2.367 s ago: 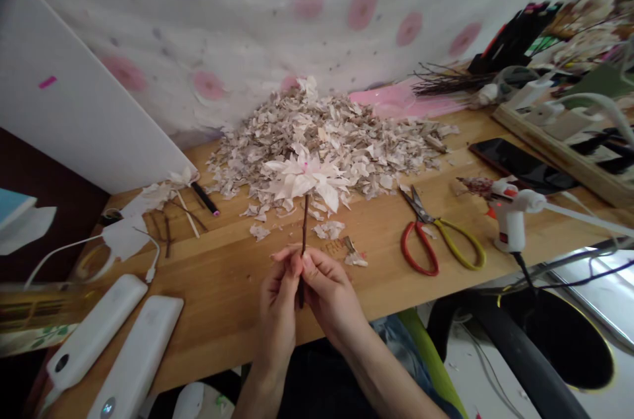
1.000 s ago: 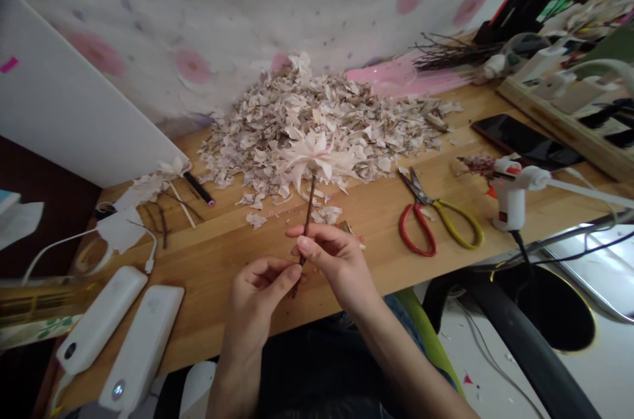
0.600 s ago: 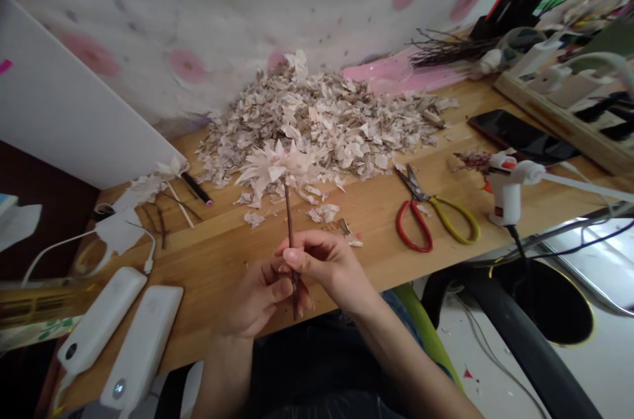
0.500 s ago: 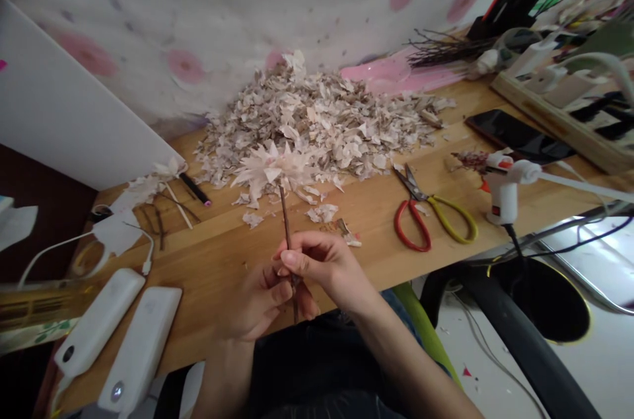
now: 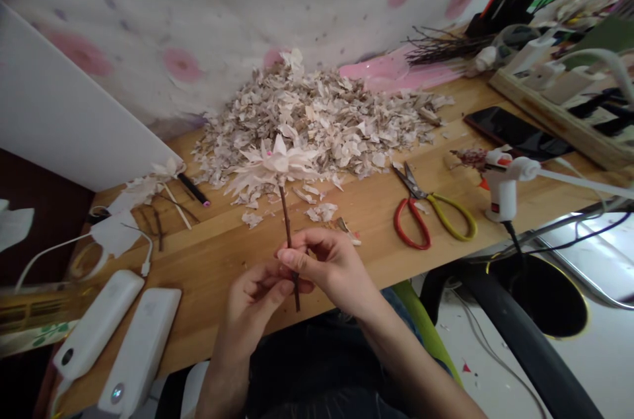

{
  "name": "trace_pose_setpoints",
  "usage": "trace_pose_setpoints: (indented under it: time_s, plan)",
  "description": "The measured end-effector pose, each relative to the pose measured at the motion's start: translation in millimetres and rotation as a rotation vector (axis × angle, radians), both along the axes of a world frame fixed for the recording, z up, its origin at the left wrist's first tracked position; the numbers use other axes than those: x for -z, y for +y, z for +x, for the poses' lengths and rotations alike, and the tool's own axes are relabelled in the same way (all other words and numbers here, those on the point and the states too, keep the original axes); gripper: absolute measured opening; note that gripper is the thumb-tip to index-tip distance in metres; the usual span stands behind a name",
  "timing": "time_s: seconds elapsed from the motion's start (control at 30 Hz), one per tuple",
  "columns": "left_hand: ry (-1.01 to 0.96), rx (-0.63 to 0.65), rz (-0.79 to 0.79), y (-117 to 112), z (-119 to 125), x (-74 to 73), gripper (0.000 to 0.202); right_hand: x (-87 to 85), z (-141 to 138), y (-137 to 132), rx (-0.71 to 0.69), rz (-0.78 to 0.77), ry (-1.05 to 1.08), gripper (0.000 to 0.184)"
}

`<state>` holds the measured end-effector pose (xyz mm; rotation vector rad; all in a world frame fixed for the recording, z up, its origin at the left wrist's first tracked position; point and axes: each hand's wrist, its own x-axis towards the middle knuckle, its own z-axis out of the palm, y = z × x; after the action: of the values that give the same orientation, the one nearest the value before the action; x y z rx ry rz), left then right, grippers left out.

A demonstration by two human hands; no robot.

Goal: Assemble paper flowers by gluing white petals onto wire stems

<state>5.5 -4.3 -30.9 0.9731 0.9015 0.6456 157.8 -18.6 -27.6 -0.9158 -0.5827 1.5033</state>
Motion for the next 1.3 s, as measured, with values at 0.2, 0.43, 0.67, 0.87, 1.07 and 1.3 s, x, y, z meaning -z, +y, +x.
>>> trace_pose_setpoints:
  time_s: [0.2,0.43,0.67,0.87,1.07,1.3]
  plan:
    - [0.272,-0.072,0.170,-10.8,-2.3,-15.6,0.020,1.5,-1.3,0.1,0.045,-0.010,-0.133,0.036]
    - [0.292,0.020,0.258,-13.0,-4.1,-8.7,0.026,1.4,-3.7,-1.9,0.108,0.015,-0.244,0.032]
    - [0.569,-0.075,0.850,-20.3,1.8,-3.6,0.022,1.5,-9.8,-4.0,0.216,0.001,-0.347,0.024]
    - [0.716,-0.184,1.158,-24.3,12.3,8.2,0.020,8.8,-17.1,-7.3,0.319,0.129,-0.548,0.013]
    - [0.765,-0.223,1.180,-24.6,20.3,7.7,0.019,7.9,-17.0,-7.1,0.371,0.164,-0.634,0.010]
    - [0.748,-0.260,1.115,-23.3,23.4,8.0,0.023,9.3,-17.7,-6.8,0.398,0.206,-0.699,0.008]
